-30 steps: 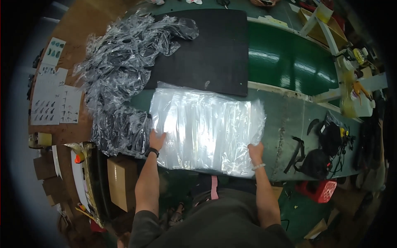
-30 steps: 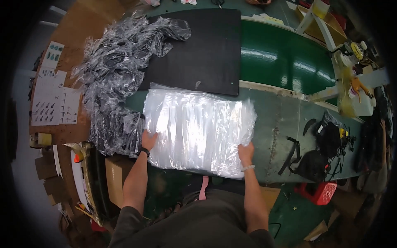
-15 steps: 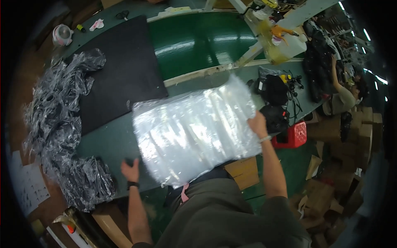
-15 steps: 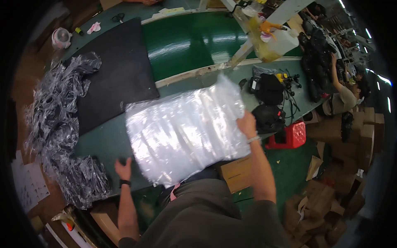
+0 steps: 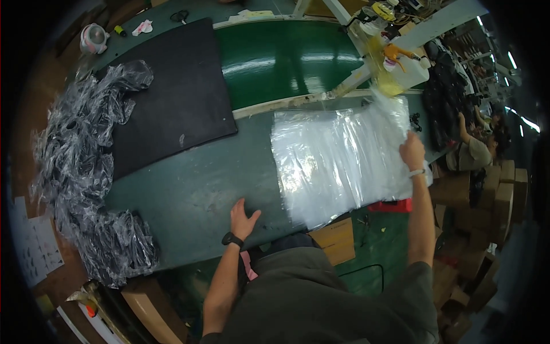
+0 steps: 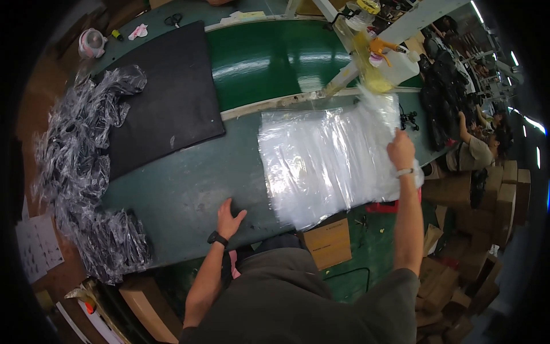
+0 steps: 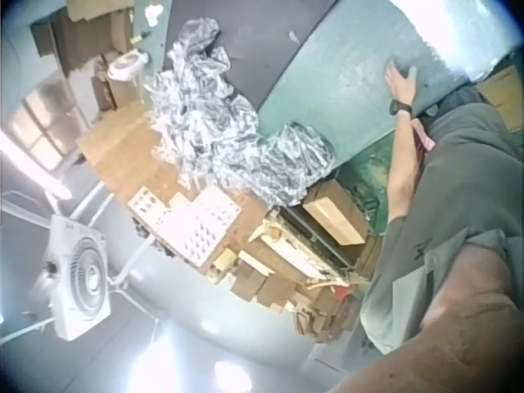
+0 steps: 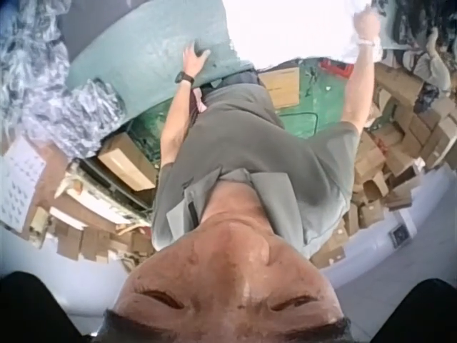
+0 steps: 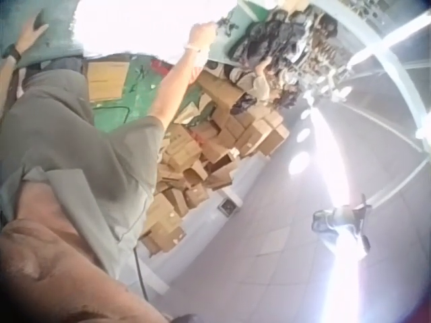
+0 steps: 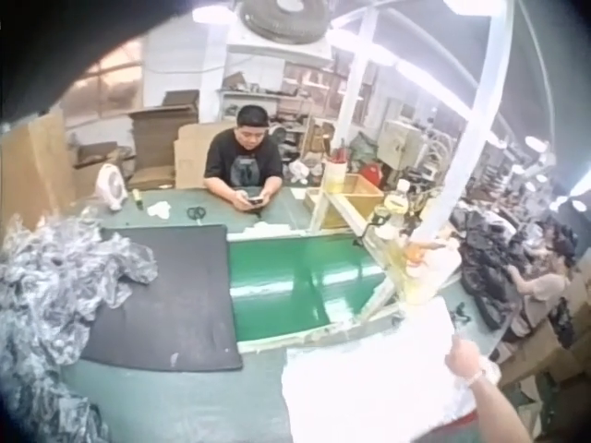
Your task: Packing individual bicycle seats into plastic bags and organizing them on a workspace.
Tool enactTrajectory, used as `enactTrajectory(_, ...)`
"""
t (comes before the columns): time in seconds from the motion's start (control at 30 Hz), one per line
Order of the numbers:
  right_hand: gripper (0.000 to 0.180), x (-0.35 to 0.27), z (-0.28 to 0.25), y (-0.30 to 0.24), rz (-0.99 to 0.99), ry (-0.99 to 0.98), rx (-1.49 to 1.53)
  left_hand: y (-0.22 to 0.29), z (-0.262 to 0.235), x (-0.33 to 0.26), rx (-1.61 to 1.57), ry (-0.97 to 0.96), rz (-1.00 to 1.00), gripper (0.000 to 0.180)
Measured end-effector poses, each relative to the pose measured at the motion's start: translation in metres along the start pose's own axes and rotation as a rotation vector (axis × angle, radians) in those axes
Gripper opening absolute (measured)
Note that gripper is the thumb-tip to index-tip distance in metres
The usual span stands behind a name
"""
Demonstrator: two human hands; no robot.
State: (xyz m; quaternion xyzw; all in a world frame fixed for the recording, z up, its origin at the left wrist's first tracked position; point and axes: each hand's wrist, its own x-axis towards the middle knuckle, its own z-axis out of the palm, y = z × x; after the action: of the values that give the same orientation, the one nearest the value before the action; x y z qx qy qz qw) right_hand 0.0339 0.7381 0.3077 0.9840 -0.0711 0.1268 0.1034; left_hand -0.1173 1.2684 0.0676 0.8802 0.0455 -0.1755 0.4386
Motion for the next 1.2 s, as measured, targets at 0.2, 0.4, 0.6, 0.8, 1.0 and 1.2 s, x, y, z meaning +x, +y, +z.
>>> enactTrajectory(0.2, 0.020, -0.092, 0.099, -0.189, 0.154, -0.332, 0.217, -0.014, -0.020, -0.029, 0.173, -0.038, 0.058, 0.067)
enactTrajectory(0.4, 0.044, -0.131, 0.151, -0.307, 0.234, -0.497, 0.372, -0.031, -0.029, -0.056, 0.252, -0.019, -0.029, 0.061)
enactTrajectory(0.6, 0.062, -0.168, 0.198, -0.289, 0.054, -0.310, 0.243, -0.037, -0.015, -0.069, 0.225, -0.013, -0.098, 0.061)
enactTrajectory(0.8, 0.056, -0.161, 0.188, -0.263, 0.006, -0.321, -0.100, -0.062, -0.042, -0.103, 0.164, 0.100, -0.285, 0.060)
enactTrajectory(1.0, 0.063, -0.132, 0.201, -0.238, 0.054, -0.532, -0.019, -0.114, -0.119, -0.119, 0.053, 0.371, -0.343, 0.059)
enactTrajectory(1.2, 0.058, -0.143, 0.107, -0.388, -0.053, -0.138, 0.308, -0.132, -0.271, -0.133, 0.381, 0.694, -0.310, 0.066)
